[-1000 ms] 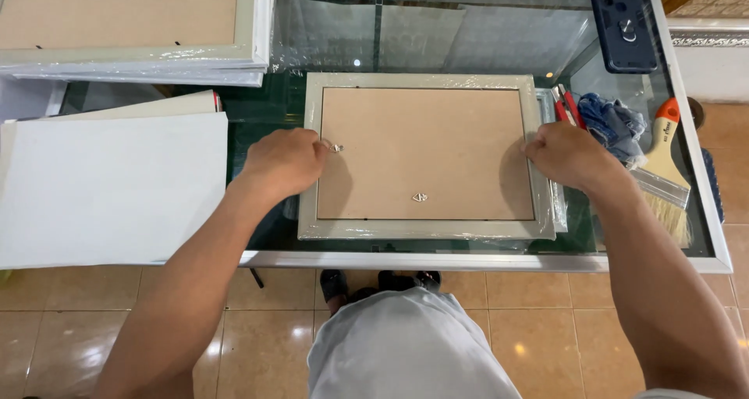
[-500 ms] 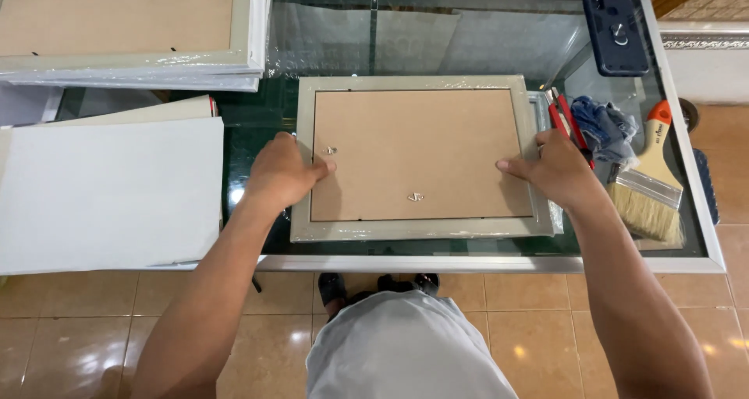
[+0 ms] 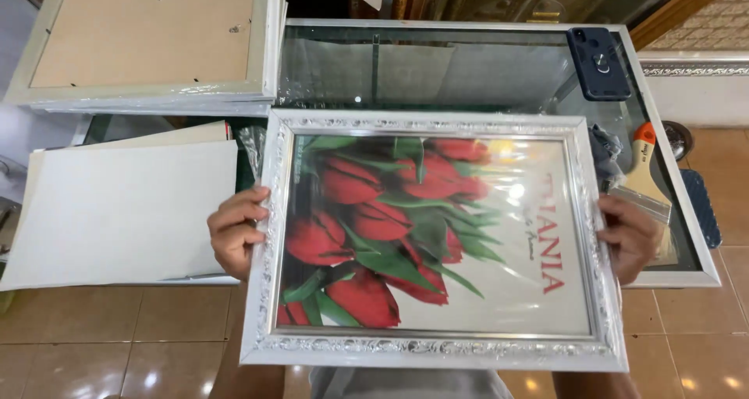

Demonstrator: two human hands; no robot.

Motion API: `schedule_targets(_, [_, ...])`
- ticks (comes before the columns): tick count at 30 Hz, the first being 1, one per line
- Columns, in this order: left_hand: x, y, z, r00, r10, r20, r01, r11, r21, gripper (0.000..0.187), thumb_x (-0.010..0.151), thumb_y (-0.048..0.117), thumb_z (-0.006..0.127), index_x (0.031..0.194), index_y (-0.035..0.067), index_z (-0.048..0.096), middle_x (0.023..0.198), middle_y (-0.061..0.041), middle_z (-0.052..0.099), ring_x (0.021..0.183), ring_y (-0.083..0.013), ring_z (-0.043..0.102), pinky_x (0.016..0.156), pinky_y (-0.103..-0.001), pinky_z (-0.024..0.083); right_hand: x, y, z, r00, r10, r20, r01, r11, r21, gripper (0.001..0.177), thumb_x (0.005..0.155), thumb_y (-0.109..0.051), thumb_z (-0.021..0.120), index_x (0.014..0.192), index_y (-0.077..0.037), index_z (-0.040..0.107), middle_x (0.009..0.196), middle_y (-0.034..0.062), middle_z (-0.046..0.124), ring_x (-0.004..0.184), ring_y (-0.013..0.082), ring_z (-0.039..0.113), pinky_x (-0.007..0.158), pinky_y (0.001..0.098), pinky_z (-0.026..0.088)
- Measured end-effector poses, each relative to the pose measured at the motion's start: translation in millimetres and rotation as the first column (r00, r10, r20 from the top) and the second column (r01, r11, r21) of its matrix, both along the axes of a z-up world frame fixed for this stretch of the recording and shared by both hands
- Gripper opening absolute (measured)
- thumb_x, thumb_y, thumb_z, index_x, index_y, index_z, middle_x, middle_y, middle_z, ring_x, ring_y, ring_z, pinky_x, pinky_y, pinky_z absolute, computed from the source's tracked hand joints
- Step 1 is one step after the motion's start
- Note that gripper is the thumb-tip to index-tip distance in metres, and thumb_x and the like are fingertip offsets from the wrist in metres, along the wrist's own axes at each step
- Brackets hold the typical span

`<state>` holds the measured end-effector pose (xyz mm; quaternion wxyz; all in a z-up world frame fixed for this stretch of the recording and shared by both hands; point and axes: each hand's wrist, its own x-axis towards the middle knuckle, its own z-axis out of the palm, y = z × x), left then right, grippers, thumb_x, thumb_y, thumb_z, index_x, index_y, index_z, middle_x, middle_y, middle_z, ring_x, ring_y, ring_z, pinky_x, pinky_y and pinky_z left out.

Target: Cleaning the glass and assembling a picture frame by inserting a backing board.

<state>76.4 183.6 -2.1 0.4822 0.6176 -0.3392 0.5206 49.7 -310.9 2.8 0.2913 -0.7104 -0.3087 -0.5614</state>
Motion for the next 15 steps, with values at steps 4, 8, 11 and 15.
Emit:
schedule_targets(4, [-14.6, -8.4, -41.3, 0.992, -0.048, -0.116, 0.032, 0.991, -0.131, 0.025, 0.096, 0.007, 0.067, 0.083, 0.007, 0.045, 0.101, -0.015, 0.055, 0.105, -0.0378, 0.067, 0.102, -0.056, 0.06, -21.5, 16.5, -29.3, 0.996, -0.049, -0.071, 0.064, 0.975, 0.214, 0.03, 0.099, -0.008, 0.066, 0.086, 0.003, 0.042, 0.109, 0.0394, 0.062, 0.092, 0.0395, 0.063, 0.068, 0.0405, 0.05])
schedule_targets(8, [-11.1, 6.4, -59.2, 0.984, -0.107, -0.144, 0.098, 0.993, -0.068, 0.025, 0.095, 0.008, 0.069, 0.082, 0.006, 0.048, 0.105, -0.016, 0.058, 0.11, -0.0402, 0.067, 0.103, -0.059, 0.059, -25.9, -7.1, -60.1, 0.98, 0.01, -0.2, 0.039, 0.97, 0.24, 0.03, 0.097, -0.013, 0.067, 0.083, 0.001, 0.045, 0.114, 0.0361, 0.062, 0.094, 0.0363, 0.064, 0.068, 0.0367, 0.046])
schedule_targets(11, [-12.7, -1.2, -51.0, 0.993, -0.016, -0.12, 0.011, 0.999, -0.042, 0.032, 0.097, -0.009, 0.065, 0.076, 0.002, 0.044, 0.096, -0.018, 0.055, 0.105, -0.0465, 0.067, 0.097, -0.059, 0.059, -31.8, -29.4, -80.4, 0.957, 0.097, -0.272, 0.002, 0.94, 0.341, 0.027, 0.097, -0.014, 0.067, 0.087, 0.001, 0.046, 0.113, 0.035, 0.063, 0.094, 0.0363, 0.064, 0.069, 0.0376, 0.047])
schedule_targets(15, [-13.3, -6.5, -47.9, 0.996, 0.041, -0.082, -0.042, 0.999, -0.013, 0.028, 0.098, -0.009, 0.064, 0.08, 0.001, 0.045, 0.095, -0.02, 0.054, 0.102, -0.0485, 0.067, 0.094, -0.059, 0.061, -48.6, -29.9, -80.8, 0.88, 0.293, -0.374, -0.047, 0.838, 0.544, 0.025, 0.096, -0.017, 0.066, 0.094, 0.001, 0.049, 0.112, 0.0327, 0.065, 0.093, 0.0363, 0.066, 0.071, 0.0393, 0.049])
